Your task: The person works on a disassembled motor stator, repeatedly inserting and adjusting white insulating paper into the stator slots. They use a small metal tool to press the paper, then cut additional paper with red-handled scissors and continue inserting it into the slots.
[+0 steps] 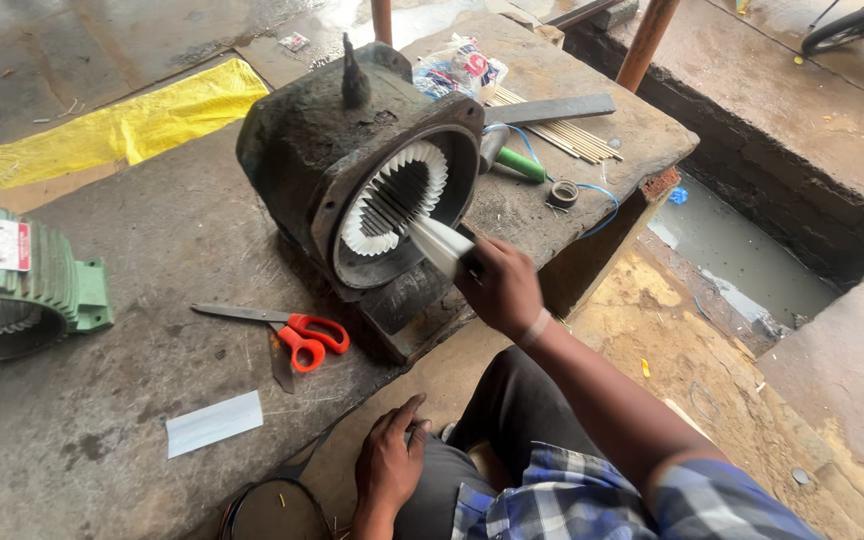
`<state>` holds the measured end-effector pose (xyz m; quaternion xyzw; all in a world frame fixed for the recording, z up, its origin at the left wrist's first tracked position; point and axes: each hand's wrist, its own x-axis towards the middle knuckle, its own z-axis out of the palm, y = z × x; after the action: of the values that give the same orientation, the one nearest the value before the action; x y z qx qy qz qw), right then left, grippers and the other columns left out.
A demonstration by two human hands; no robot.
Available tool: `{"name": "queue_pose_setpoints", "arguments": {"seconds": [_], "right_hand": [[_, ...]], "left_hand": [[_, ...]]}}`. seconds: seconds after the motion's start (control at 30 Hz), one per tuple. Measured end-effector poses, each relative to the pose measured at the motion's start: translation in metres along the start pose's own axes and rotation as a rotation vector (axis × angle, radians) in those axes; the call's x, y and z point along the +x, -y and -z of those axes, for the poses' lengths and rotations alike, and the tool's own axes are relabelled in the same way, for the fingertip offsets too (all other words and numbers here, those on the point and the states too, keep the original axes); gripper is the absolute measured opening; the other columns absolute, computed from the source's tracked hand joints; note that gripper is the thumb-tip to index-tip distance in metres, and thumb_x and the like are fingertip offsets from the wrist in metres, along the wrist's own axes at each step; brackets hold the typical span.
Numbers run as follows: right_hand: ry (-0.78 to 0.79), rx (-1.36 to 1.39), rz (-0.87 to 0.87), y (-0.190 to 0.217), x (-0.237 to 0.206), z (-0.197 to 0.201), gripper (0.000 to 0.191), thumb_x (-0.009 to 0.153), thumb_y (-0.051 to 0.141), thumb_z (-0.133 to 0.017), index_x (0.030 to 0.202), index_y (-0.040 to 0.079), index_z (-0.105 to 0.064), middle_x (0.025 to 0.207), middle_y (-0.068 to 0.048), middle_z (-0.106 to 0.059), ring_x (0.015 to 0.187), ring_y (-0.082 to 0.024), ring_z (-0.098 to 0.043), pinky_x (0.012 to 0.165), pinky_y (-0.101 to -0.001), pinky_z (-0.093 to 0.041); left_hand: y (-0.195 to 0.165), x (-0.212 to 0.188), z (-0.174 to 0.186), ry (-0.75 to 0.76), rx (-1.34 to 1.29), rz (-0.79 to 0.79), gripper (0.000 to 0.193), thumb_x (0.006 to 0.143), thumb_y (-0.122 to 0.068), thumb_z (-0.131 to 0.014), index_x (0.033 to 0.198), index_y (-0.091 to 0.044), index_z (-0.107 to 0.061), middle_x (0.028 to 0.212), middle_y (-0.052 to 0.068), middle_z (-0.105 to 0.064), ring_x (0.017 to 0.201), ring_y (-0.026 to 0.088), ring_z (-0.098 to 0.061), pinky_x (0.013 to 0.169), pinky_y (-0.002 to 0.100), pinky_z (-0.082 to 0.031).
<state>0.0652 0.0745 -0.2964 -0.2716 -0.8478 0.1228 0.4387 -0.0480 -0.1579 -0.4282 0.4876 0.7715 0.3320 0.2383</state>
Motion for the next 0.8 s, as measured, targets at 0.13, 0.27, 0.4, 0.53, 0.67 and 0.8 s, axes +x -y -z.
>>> {"name": "queue_pose_setpoints", "arguments": {"seconds": [0.13,0.27,0.4,0.53,0.67,0.8], "right_hand": [[0.035,0.140,-0.149,0.006,-0.042,0.053,0.013,0.085,0.012,-0.078,0.080,0.007,-0.067,0.073,-0.006,-0.065,0.059,-0.018,-0.065,0.055,-0.0325,-0.050],[0.156,0.554,-0.174,0.024,-0.081,0.056,0.010,0.088,0.009,-0.074,0.087,0.004,-0.065,0.083,-0.004,-0.067,0.071,-0.012,-0.063,0.063,-0.0266,-0.051],[0.320,0.845,-0.381,0.038,-0.108,0.021,0.013,0.091,0.008,-0.074,0.091,0.003,-0.062,0.086,-0.005,-0.072,0.074,-0.007,-0.064,0.066,-0.0237,-0.054],[0.436,0.880,-0.479,0.042,-0.119,-0.001,0.021,0.088,0.004,-0.080,0.097,-0.001,-0.062,0.080,-0.007,-0.071,0.071,-0.007,-0.063,0.061,-0.0247,-0.053],[0.362,0.859,-0.505,0.043,-0.114,-0.003,0.024,0.085,0.003,-0.079,0.107,0.001,-0.070,0.087,-0.005,-0.073,0.078,-0.009,-0.067,0.070,-0.0253,-0.056],[0.231,0.522,-0.051,0.050,-0.104,0.009,0.020,0.083,0.002,-0.080,0.102,0.005,-0.076,0.091,-0.008,-0.070,0.080,-0.019,-0.069,0.068,-0.0287,-0.056]], "left_hand": [[-0.026,-0.004,0.000,-0.001,-0.303,-0.023,0.044,0.093,-0.024,-0.071,0.135,-0.014,-0.064,0.108,0.006,-0.077,0.103,0.020,-0.075,0.087,0.034,-0.059],[-0.057,-0.010,-0.004,0.040,-1.019,-0.137,0.066,0.089,-0.021,-0.071,0.147,-0.008,-0.040,0.128,0.007,-0.063,0.118,0.017,-0.062,0.097,0.035,-0.053],[-0.068,-0.011,-0.002,-0.130,-1.289,-0.154,0.053,0.099,-0.019,-0.068,0.146,0.000,-0.051,0.120,0.009,-0.064,0.107,0.015,-0.058,0.095,0.030,-0.048],[-0.061,-0.012,0.003,-0.385,-1.261,-0.017,0.030,0.103,-0.016,-0.066,0.123,0.007,-0.064,0.109,0.010,-0.070,0.099,0.015,-0.062,0.089,0.030,-0.051],[-0.056,-0.015,0.010,-0.422,-1.372,0.138,0.027,0.103,-0.020,-0.057,0.116,0.002,-0.067,0.095,0.007,-0.070,0.086,0.016,-0.068,0.078,0.036,-0.059],[-0.062,-0.019,0.016,-0.380,-1.410,0.116,0.030,0.103,-0.023,-0.057,0.120,0.001,-0.063,0.103,0.010,-0.070,0.093,0.019,-0.069,0.081,0.039,-0.060]]}}
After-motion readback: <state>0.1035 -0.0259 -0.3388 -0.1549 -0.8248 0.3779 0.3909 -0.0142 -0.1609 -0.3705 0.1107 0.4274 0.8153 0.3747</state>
